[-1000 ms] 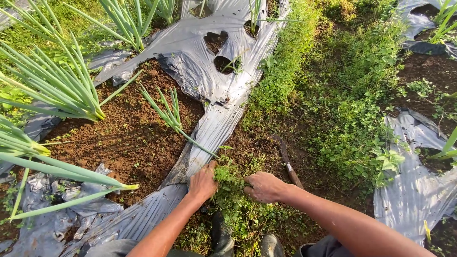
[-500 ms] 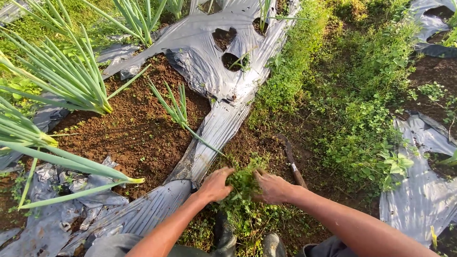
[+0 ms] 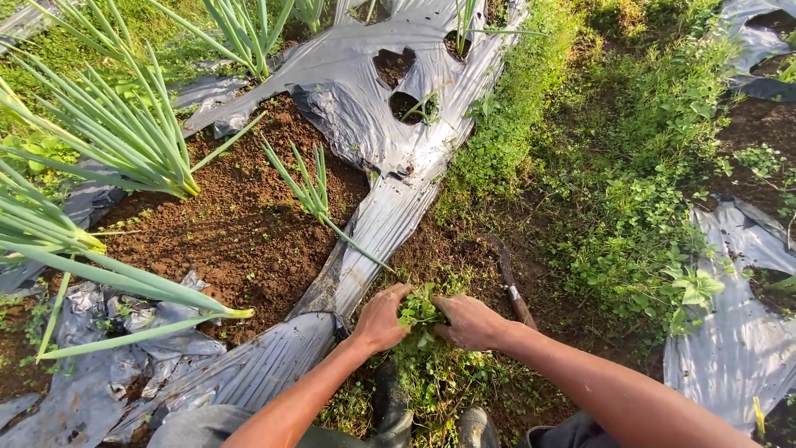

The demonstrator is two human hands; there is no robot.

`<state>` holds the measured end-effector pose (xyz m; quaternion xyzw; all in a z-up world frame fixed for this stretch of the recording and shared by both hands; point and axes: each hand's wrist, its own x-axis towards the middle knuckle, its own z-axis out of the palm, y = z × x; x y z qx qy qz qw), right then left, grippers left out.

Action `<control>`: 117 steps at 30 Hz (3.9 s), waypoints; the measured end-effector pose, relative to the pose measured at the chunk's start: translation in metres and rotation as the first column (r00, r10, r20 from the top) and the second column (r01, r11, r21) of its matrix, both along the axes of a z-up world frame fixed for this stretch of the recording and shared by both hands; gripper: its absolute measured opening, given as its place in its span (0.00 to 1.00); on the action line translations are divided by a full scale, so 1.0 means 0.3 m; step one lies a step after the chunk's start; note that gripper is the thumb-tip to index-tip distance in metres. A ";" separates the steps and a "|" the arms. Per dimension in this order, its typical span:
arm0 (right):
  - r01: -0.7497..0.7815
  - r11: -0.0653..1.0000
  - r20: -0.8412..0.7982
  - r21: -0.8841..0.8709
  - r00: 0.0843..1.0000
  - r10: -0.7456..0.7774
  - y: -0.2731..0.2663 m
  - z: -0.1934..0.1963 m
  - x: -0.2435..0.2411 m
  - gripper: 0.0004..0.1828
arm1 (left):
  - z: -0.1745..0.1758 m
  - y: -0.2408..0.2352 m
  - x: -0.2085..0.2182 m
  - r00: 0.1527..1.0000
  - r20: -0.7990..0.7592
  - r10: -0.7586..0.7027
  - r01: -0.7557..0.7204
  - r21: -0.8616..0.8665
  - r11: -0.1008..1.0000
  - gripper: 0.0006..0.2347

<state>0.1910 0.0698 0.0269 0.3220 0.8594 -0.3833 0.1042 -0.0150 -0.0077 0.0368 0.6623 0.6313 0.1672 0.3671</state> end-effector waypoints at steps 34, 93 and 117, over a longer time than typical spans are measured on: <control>0.163 0.987 0.015 0.015 0.986 -0.163 -0.013 0.064 -0.021 0.29 | -0.035 -0.010 0.011 0.662 0.706 0.251 -0.153 -0.201 0.968 0.19; 0.446 0.886 -0.341 -0.128 0.819 -0.462 -0.086 0.500 -0.021 0.38 | 0.171 -0.023 0.052 0.820 0.444 0.361 -0.371 -0.066 0.926 0.14; 0.468 0.883 -0.386 -0.048 0.806 -0.448 -0.048 0.455 0.010 0.13 | -0.018 0.051 -0.123 0.579 0.315 0.752 -0.778 -0.062 0.625 0.22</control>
